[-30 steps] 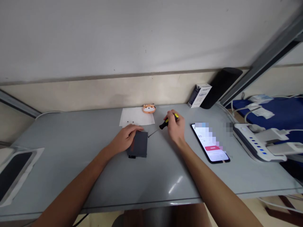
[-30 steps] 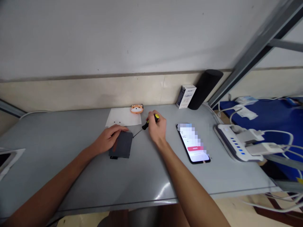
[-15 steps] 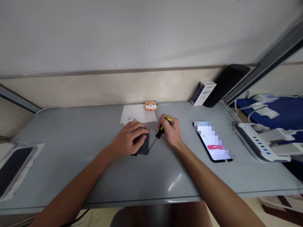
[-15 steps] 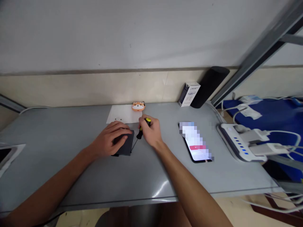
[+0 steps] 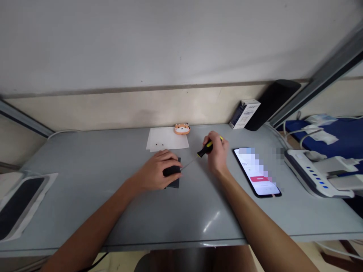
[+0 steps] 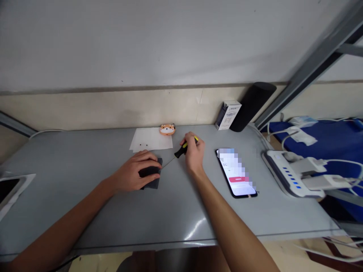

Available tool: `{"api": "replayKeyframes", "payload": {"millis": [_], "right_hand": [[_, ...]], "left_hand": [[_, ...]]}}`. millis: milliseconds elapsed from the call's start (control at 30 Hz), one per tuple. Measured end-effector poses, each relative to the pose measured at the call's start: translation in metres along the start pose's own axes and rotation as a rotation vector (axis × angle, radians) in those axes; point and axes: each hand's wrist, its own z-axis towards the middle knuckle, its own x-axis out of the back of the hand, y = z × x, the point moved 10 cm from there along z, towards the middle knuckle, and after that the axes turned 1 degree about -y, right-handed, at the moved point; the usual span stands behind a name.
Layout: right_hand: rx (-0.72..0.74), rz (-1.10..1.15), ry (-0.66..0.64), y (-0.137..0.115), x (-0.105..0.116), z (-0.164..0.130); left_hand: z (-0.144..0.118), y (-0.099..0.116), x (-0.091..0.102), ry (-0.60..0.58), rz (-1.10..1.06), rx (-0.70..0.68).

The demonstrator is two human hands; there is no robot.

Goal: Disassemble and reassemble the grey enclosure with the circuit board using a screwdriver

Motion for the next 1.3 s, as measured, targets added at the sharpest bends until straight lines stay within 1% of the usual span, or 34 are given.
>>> {"api": "replayKeyframes", "payload": {"millis": [100, 200, 267, 333, 400, 467, 567, 667, 767, 833, 900, 967, 1000, 1033, 1067, 1167, 1267, 1300], "right_hand": [[-0.070, 0.024, 0.071, 0.008, 0.004, 0.000], [-0.123, 0.052, 0.140, 0.014, 0.009, -0.001], [-0.168, 0.084, 0.193, 0.020, 0.013, -0.002], [-0.216, 0.092, 0.236, 0.027, 0.016, -0.003], [-0.253, 0.076, 0.256, 0.033, 0.017, -0.004], [-0.263, 0.060, 0.255, 0.036, 0.017, -0.005], [-0.244, 0.050, 0.240, 0.036, 0.014, -0.006], [-0.244, 0.027, 0.229, 0.037, 0.014, -0.007], [-0.238, 0.009, 0.228, 0.036, 0.015, -0.006], [-0.236, 0.020, 0.235, 0.036, 0.017, -0.005], [-0.230, 0.030, 0.240, 0.036, 0.018, -0.003], [-0.212, 0.020, 0.237, 0.034, 0.019, -0.002], [-0.202, 0.009, 0.234, 0.032, 0.019, -0.001], [-0.194, -0.003, 0.230, 0.031, 0.019, -0.001], [-0.191, -0.015, 0.229, 0.029, 0.019, -0.001], [-0.188, -0.044, 0.223, 0.024, 0.018, -0.004], [-0.173, -0.052, 0.202, 0.018, 0.014, -0.008], [-0.163, -0.054, 0.194, 0.016, 0.012, -0.009]], "left_hand": [[0.000, -0.006, 0.001, 0.032, -0.026, 0.028], [-0.001, -0.022, 0.011, 0.076, -0.026, 0.070], [-0.003, -0.041, 0.027, 0.142, 0.015, 0.129], [-0.006, -0.067, 0.051, 0.247, 0.105, 0.227], [-0.004, -0.093, 0.062, 0.223, 0.198, 0.315], [-0.001, -0.113, 0.068, 0.190, 0.254, 0.367], [0.007, -0.129, 0.063, 0.114, 0.220, 0.367], [0.009, -0.136, 0.054, 0.064, 0.156, 0.379], [0.009, -0.138, 0.045, 0.012, 0.108, 0.375], [0.007, -0.138, 0.045, -0.003, 0.090, 0.354], [0.004, -0.137, 0.052, 0.036, 0.094, 0.331], [-0.003, -0.134, 0.065, 0.109, 0.107, 0.322], [-0.008, -0.131, 0.070, 0.130, 0.106, 0.328], [-0.013, -0.128, 0.073, 0.127, 0.098, 0.341], [-0.018, -0.124, 0.074, 0.100, 0.083, 0.364], [-0.030, -0.104, 0.062, -0.072, 0.010, 0.419], [-0.031, -0.071, 0.041, -0.254, -0.044, 0.367], [-0.030, -0.062, 0.034, -0.294, -0.048, 0.343]]}}
